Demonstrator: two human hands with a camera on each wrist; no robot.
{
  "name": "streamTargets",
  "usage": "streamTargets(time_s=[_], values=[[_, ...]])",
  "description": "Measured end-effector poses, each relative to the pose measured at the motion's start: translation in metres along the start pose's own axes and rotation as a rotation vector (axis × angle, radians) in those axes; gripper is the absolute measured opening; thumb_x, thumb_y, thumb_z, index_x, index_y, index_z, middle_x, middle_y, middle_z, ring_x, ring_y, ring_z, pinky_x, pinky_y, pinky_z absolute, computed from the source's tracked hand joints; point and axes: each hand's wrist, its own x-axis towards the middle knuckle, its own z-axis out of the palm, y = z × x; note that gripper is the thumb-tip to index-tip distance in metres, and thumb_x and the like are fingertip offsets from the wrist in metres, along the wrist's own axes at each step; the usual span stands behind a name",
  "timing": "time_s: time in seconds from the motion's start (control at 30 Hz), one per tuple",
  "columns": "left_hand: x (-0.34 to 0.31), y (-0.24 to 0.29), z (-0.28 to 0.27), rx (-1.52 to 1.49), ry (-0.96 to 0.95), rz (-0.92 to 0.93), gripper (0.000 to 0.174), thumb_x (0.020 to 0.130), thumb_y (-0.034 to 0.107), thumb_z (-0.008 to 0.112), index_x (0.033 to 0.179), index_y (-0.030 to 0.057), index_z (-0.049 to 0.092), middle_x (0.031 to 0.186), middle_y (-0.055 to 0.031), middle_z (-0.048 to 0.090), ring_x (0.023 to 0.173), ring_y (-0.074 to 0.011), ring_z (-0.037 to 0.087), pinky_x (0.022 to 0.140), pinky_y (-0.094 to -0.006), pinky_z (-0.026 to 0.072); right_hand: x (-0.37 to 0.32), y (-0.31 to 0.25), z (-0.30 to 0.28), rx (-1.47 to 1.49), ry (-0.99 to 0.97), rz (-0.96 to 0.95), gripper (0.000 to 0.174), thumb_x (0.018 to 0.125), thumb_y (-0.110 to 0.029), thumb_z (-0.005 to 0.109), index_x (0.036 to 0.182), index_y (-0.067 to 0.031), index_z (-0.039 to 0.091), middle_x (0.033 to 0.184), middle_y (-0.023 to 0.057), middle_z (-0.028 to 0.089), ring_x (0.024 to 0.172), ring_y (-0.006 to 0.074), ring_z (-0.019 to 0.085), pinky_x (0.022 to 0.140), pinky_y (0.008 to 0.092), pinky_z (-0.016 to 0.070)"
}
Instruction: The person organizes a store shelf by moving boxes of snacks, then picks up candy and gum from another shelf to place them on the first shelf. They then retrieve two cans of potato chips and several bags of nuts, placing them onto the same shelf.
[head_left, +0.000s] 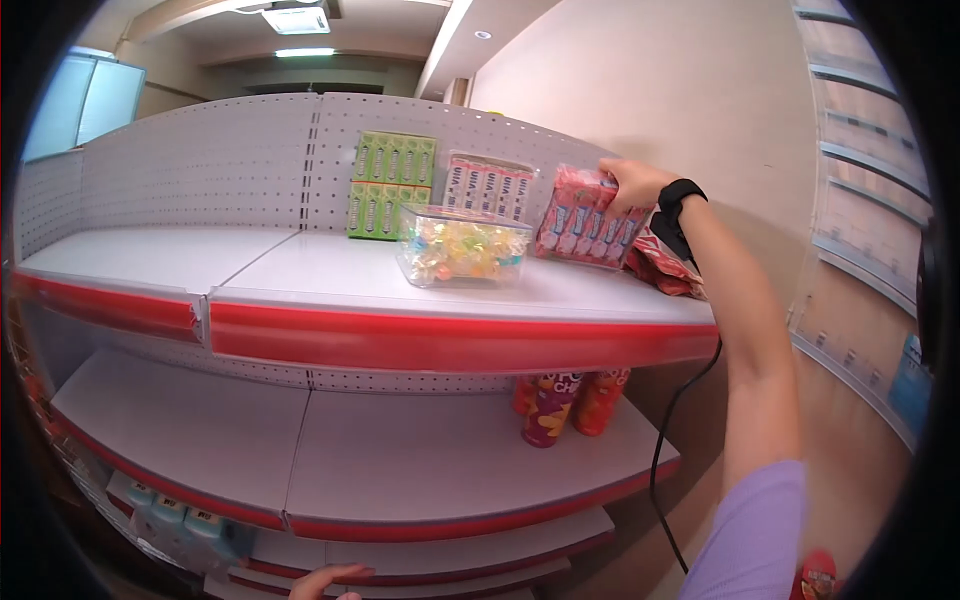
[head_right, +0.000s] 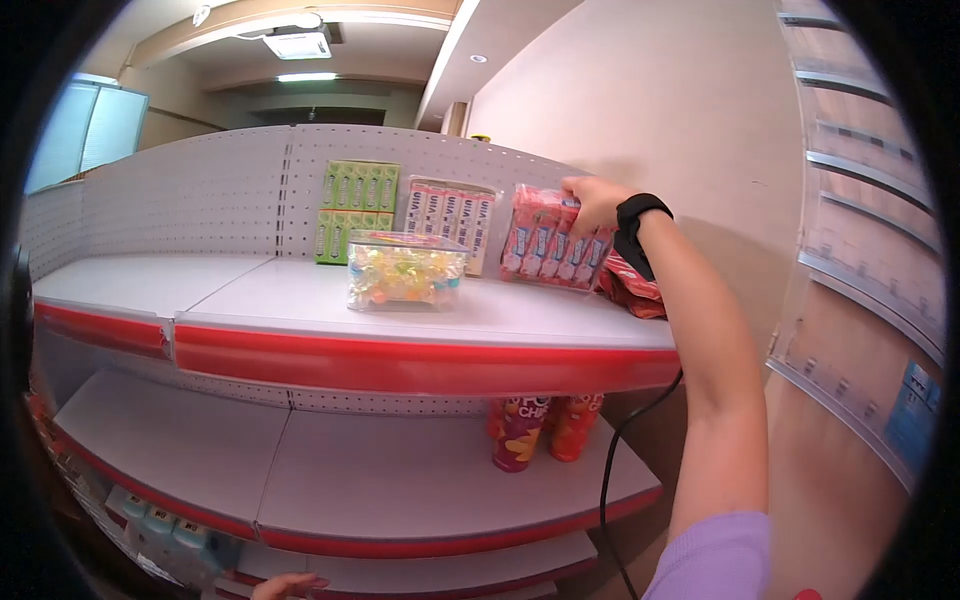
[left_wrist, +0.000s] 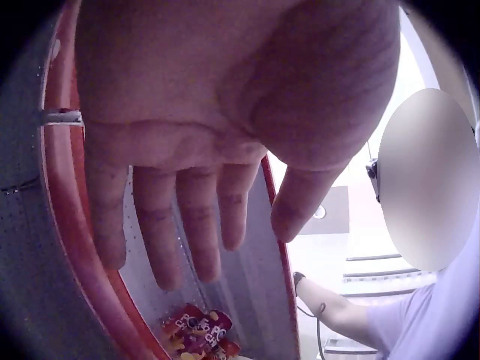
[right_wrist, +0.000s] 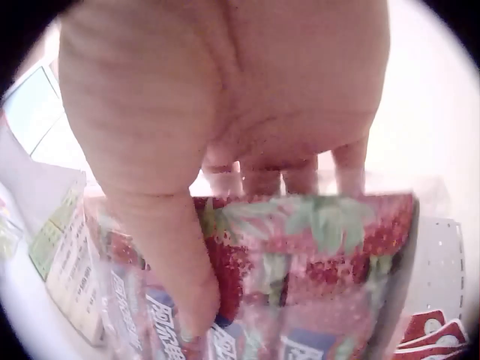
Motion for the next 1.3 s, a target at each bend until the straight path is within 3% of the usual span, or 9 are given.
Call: streamTargets(time_s=[0.27,0.33,0.6,0.73,0.83,0.97,1.03,1.13,1.3], values=[[0.028,0.024,-0.004,-0.022,-0.173,-0.131,0.040,0.090,0.011,0.057,0.129,0.0032,0.048,0.127,-0.0093,0.053,0.093,-0.0131,0.057,0.078,-0.0271,0.0477,-0.122,-0.040,-0.039,-0.254,1.037,-0.163,0.040,0.064,-0.014,0.075,0.099,-0.0078,0.056,0.092,0.0118,0.064,0.088,0.0302,0.061,0.074,0.0381,0.0482],[0.048,0.020,-0.003,0.299,-0.112,0.414,0.048,0.088,0.012,0.059,0.132,0.0032,0.043,0.135,-0.0111,0.044,0.111,-0.0212,0.053,0.092,-0.0337,0.0428,-0.167,-0.065,-0.044,-0.183,1.125,-0.227,0.043,0.069,-0.013,0.074,0.109,-0.0084,0.056,0.097,0.0125,0.065,0.089,0.0255,0.064,0.076,0.0352,0.0493],[0.071,0.098,0.035,0.182,0.379,0.631,0.072,0.077,0.037,0.066,0.133,0.0020,0.039,0.117,-0.0105,0.055,0.108,-0.0182,0.055,0.092,-0.0298,0.0426,-0.264,-0.170,-0.036,0.849,0.246,-0.439,0.069,0.063,-0.005,0.074,0.126,0.0034,0.049,0.110,0.0110,0.063,0.102,0.0177,0.060,0.086,0.0305,0.0484],[0.053,0.098,0.030,-0.047,-0.271,0.604,0.094,0.068,0.020,0.080,0.142,0.0029,0.025,0.143,-0.0163,0.031,0.130,-0.0292,0.035,0.108,-0.0431,0.0247,-0.242,-0.209,0.019,0.419,0.113,-0.873,0.054,0.069,-0.012,0.069,0.120,-0.0034,0.054,0.089,0.0109,0.061,0.079,0.0247,0.062,0.070,0.0311,0.0495],[0.062,0.081,0.039,0.368,-0.321,0.561,0.097,0.065,0.013,0.083,0.141,0.0009,0.024,0.139,-0.0157,0.036,0.126,-0.0261,0.039,0.105,-0.0412,0.0305,-0.234,-0.234,0.055,0.386,-0.014,-0.891,0.051,0.078,-0.023,0.067,0.124,-0.0052,0.050,0.088,0.0104,0.054,0.079,0.0276,0.057,0.070,0.0353,0.0482],[0.044,0.034,0.039,-0.308,-0.136,0.218,0.089,0.065,0.007,0.082,0.137,0.0006,0.031,0.135,-0.0127,0.041,0.122,-0.0237,0.042,0.101,-0.0386,0.0356,-0.210,-0.227,0.023,0.270,-0.431,-0.917,0.053,0.087,-0.034,0.062,0.126,-0.0016,0.048,0.105,0.0186,0.052,0.101,0.0340,0.052,0.086,0.0379,0.0450],[0.043,0.022,0.035,-0.453,-0.051,0.220,0.078,0.066,0.001,0.081,0.131,-0.0004,0.037,0.127,-0.0101,0.048,0.115,-0.0212,0.048,0.095,-0.0348,0.0419,-0.194,-0.210,-0.029,0.510,-0.423,-0.703,0.058,0.086,-0.039,0.063,0.127,-0.0008,0.048,0.122,0.0153,0.051,0.118,0.0266,0.046,0.098,0.0365,0.0388],[0.035,0.001,0.018,-0.446,0.004,0.118,0.077,0.066,0.002,0.080,0.131,-0.0012,0.038,0.125,-0.0111,0.050,0.112,-0.0214,0.050,0.094,-0.0350,0.0432,-0.111,-0.172,-0.053,0.564,0.374,-0.572,0.046,0.087,-0.031,0.058,0.124,-0.0044,0.051,0.111,0.0117,0.059,0.099,0.0187,0.057,0.089,0.0306,0.0444],[-0.007,-0.052,-0.020,-0.368,0.179,0.072,0.082,0.064,0.011,0.085,0.130,-0.0034,0.037,0.122,-0.0118,0.051,0.110,-0.0219,0.051,0.088,-0.0347,0.0478,0.028,-0.121,-0.018,-0.177,0.274,-0.189,0.063,0.074,-0.029,0.069,0.128,-0.0046,0.047,0.119,0.0170,0.057,0.108,0.0266,0.055,0.093,0.0339,0.0432]])
